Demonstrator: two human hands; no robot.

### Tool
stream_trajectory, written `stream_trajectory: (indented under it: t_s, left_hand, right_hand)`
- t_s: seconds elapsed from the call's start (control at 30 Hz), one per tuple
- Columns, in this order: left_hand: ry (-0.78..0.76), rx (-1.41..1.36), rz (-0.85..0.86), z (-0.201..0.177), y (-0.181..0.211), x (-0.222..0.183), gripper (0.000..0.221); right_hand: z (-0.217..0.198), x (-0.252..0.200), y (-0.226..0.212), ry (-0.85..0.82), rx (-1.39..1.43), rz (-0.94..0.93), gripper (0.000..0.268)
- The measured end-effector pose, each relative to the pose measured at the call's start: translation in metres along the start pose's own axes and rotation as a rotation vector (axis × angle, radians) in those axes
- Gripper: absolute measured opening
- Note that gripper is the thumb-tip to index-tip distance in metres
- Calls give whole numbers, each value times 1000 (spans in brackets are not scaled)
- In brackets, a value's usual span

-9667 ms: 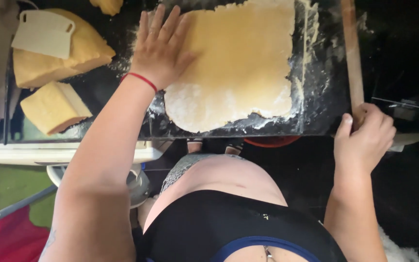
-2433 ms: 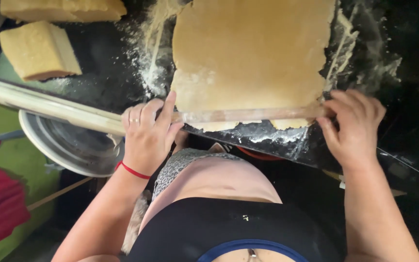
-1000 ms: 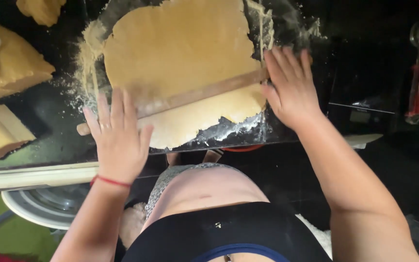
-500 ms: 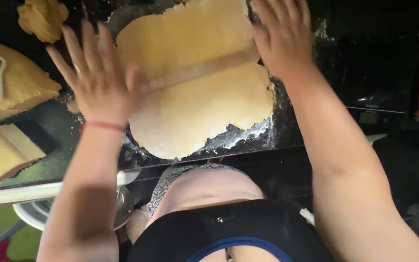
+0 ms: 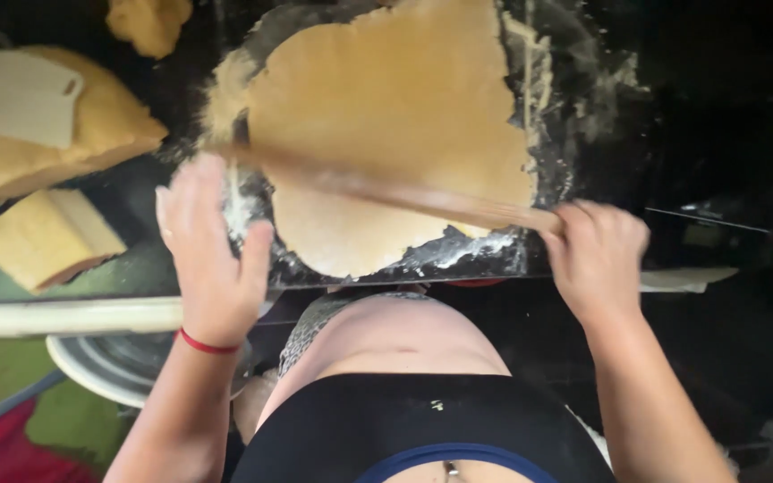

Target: Rolling out dough with a rolling pin and placing it into a metal pie tin to prepare a pie base.

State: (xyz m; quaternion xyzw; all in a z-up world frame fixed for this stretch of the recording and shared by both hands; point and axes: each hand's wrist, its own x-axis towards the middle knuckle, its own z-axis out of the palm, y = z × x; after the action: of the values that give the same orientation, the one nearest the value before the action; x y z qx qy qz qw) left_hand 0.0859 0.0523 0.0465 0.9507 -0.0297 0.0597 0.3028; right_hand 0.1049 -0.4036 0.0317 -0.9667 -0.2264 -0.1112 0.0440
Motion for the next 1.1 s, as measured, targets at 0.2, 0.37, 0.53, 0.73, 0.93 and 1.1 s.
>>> stream_trajectory:
  t_s: [0.2, 0.37, 0.53, 0.73, 0.93, 1.1]
  left_hand:
    - [260, 28, 72, -27, -2, 20, 56]
    - [-39, 132, 56, 6, -8, 5, 63]
    - [-209, 76, 366, 29, 2, 1, 86]
    - [-72, 149, 665, 42, 5, 4, 61]
    - [-42, 265, 739, 68, -8, -4, 63]
    - [-41, 300, 779, 72, -13, -1, 51]
  right_hand:
    - [-36, -88, -41, -170, 142, 582, 35]
    - [-24, -143, -49, -90, 146, 847, 31]
    - [-2, -162, -23, -15, 79, 851, 27]
    - [-8, -115, -19, 13, -21, 837, 22]
    - [2, -50, -28, 143, -80, 604, 31]
    - [29, 9, -31, 106, 220, 495, 41]
